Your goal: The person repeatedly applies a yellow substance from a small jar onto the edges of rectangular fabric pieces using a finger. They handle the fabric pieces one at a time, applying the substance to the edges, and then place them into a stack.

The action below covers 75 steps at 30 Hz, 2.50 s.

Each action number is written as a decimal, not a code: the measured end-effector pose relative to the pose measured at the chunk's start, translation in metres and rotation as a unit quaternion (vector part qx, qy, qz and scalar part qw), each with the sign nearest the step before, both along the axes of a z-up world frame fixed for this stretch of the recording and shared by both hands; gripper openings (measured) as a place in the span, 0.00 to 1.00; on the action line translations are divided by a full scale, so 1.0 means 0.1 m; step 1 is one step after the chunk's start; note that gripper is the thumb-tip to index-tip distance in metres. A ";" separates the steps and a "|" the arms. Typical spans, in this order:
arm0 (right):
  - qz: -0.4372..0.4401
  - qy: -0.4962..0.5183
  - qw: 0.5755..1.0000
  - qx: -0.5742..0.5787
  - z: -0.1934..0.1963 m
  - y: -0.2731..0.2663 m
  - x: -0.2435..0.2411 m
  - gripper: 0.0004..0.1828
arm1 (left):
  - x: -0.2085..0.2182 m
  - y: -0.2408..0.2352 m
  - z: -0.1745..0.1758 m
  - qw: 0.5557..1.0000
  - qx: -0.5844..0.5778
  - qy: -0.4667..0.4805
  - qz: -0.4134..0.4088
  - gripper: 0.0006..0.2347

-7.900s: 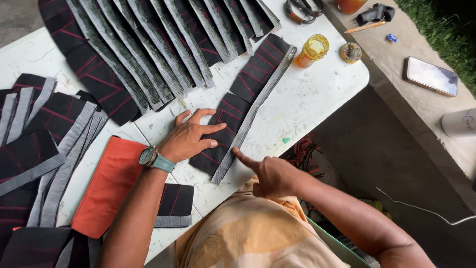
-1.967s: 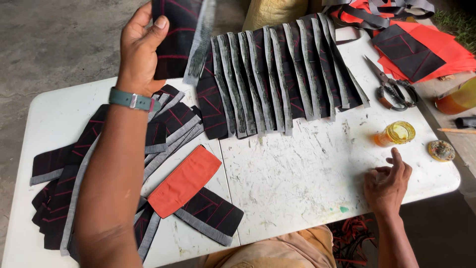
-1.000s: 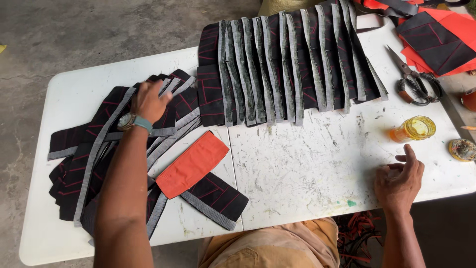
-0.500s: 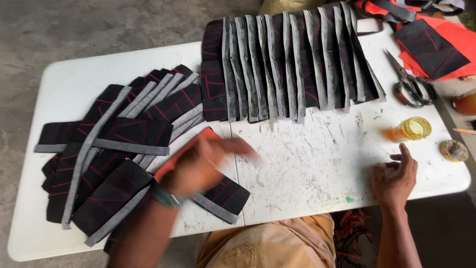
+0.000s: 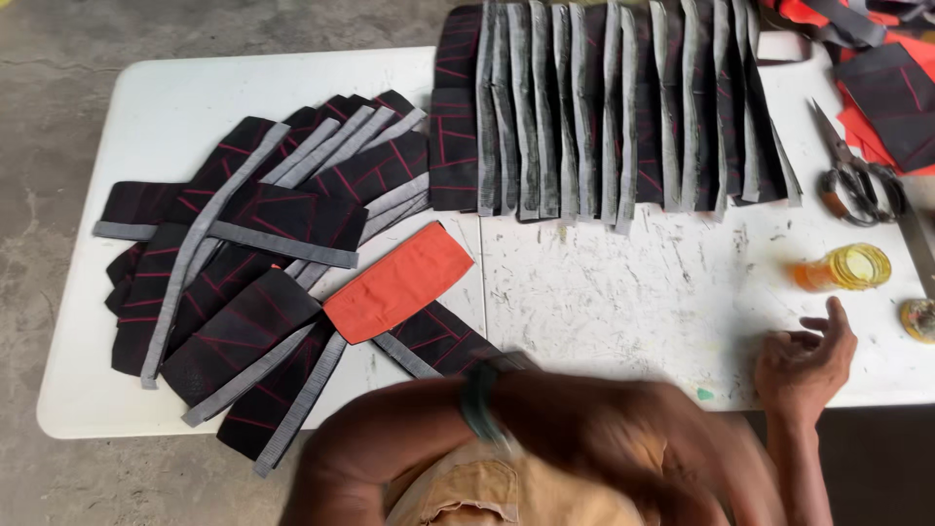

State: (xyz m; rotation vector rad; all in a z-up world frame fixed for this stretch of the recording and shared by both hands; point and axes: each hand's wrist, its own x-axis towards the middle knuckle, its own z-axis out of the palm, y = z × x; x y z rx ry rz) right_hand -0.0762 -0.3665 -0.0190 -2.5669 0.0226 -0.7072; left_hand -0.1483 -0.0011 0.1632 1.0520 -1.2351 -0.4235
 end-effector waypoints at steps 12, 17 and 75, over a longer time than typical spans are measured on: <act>0.027 0.017 0.999 0.044 0.16 0.02 -0.31 0.37 | 0.47 4.74 -1.63 0.318 0.626 0.078 0.707 0.30; -0.036 -0.049 0.997 -0.052 0.69 -0.29 -0.19 0.31 | 0.33 4.67 -1.86 0.275 0.685 -0.038 0.674 0.17; 0.185 0.347 0.729 0.561 0.89 -0.71 -0.62 0.61 | 1.17 -1.39 -1.41 0.836 0.385 -0.300 0.252 0.16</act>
